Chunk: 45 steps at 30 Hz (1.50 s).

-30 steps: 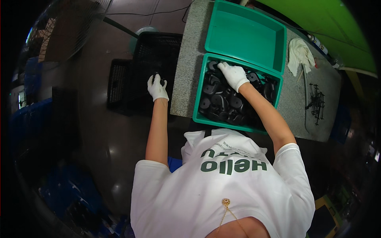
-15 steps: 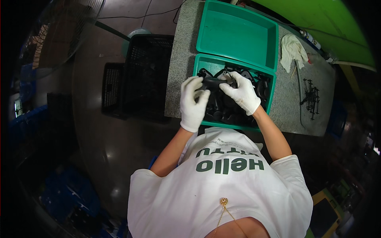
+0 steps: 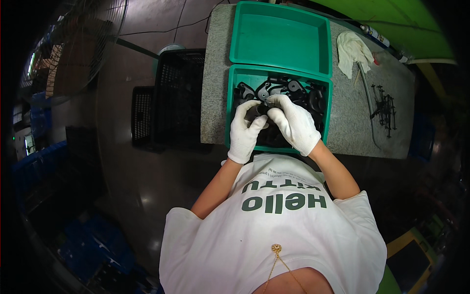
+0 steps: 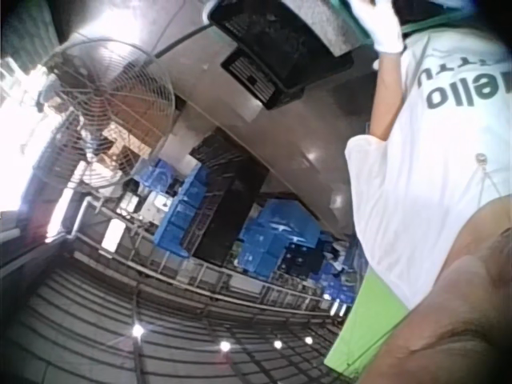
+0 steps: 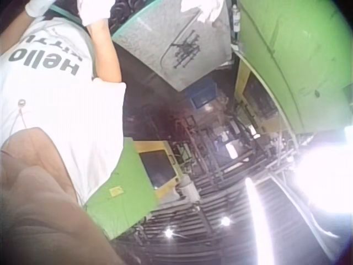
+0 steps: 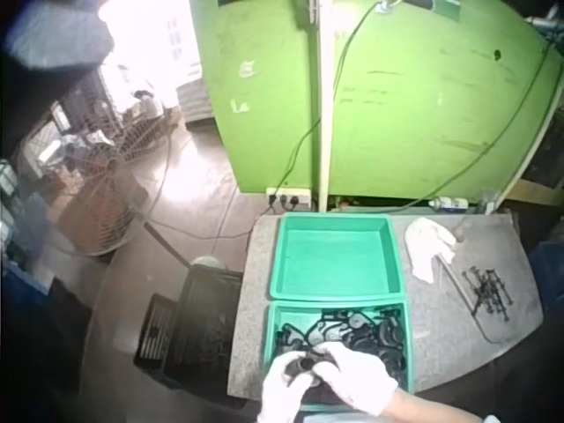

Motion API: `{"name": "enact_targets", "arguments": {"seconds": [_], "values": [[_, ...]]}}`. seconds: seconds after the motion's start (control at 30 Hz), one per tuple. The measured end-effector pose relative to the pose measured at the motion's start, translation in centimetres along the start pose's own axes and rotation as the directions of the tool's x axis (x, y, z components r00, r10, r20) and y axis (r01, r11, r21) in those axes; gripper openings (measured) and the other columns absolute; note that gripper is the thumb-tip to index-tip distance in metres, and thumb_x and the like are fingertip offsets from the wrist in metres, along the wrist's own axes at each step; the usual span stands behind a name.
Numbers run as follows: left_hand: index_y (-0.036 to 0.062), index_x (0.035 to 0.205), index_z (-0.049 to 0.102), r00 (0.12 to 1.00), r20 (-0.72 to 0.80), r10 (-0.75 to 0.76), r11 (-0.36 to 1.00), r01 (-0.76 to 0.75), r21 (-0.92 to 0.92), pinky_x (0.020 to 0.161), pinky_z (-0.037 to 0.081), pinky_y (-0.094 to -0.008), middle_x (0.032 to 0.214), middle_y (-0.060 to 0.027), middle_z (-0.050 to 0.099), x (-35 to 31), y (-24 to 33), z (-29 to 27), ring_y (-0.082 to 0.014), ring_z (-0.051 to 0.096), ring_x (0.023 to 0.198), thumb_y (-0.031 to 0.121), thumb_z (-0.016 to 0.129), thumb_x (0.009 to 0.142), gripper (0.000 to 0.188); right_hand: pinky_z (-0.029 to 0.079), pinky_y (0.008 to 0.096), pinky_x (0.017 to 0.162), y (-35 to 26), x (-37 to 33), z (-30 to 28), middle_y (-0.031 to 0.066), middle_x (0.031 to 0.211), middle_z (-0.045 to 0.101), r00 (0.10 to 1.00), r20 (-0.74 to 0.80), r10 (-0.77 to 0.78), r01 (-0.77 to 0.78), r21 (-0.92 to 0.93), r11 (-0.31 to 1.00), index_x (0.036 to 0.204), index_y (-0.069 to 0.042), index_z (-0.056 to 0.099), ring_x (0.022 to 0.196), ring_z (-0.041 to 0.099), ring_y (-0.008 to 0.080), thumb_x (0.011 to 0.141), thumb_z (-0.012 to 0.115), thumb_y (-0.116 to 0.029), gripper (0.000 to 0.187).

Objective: The person sorts small black plastic parts by hand, inspecting them for defects and placing them into a green bin.

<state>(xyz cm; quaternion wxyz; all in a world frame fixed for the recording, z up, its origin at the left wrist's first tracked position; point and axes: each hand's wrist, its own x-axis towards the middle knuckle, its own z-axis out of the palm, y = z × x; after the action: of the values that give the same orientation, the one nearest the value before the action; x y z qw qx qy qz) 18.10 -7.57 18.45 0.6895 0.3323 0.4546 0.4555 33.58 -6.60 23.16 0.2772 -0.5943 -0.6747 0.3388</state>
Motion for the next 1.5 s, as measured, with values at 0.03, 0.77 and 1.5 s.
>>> {"name": "enact_targets", "arguments": {"seconds": [0.03, 0.77, 1.5], "values": [[0.0033, 0.121, 0.048, 0.999, 0.011, 0.033, 0.997, -0.034, 0.076, 0.074, 0.055, -0.0268, 0.107, -0.0064, 0.056, -0.1, 0.3, 0.1, -0.0128, 0.058, 0.093, 0.009, 0.062, 0.088, 0.036, 0.051, 0.0421, 0.067, -0.1, -0.4, -0.6, 0.0186, 0.089, 0.066, 0.997, 0.074, 0.025, -0.021, -0.059, 0.998, 0.120, -0.008, 0.051, 0.078, 0.064, 0.0361, 0.094, 0.047, -0.027, 0.032], [0.0011, 0.114, 0.051, 0.967, 0.065, 0.245, 0.935, -0.253, 0.248, 0.070, 0.046, -0.0222, 0.095, -0.0022, 0.050, -0.9, -2.0, 0.0, -0.0087, 0.051, 0.081, 0.023, 0.058, 0.092, 0.032, 0.051, 0.0390, 0.059, -0.8, -1.6, -0.5, 0.0083, 0.080, 0.066, 0.987, 0.136, -0.087, 0.103, -0.117, 0.988, 0.125, -0.019, 0.054, 0.069, 0.065, 0.0289, 0.093, 0.050, -0.027, 0.033], [0.0002, 0.127, 0.048, 0.813, -0.569, 0.126, 0.961, 0.042, 0.274, 0.091, 0.046, -0.0363, 0.123, -0.0143, 0.052, 7.5, -5.0, -14.9, -0.0237, 0.055, 0.106, 0.015, 0.060, 0.089, 0.043, 0.049, 0.0430, 0.078, 6.8, 4.9, 5.5, 0.0105, 0.092, 0.066, 0.866, 0.380, 0.325, -0.135, -0.448, 0.884, 0.111, -0.013, 0.058, 0.093, 0.062, 0.0314, 0.081, 0.065, -0.022, 0.032]]}}
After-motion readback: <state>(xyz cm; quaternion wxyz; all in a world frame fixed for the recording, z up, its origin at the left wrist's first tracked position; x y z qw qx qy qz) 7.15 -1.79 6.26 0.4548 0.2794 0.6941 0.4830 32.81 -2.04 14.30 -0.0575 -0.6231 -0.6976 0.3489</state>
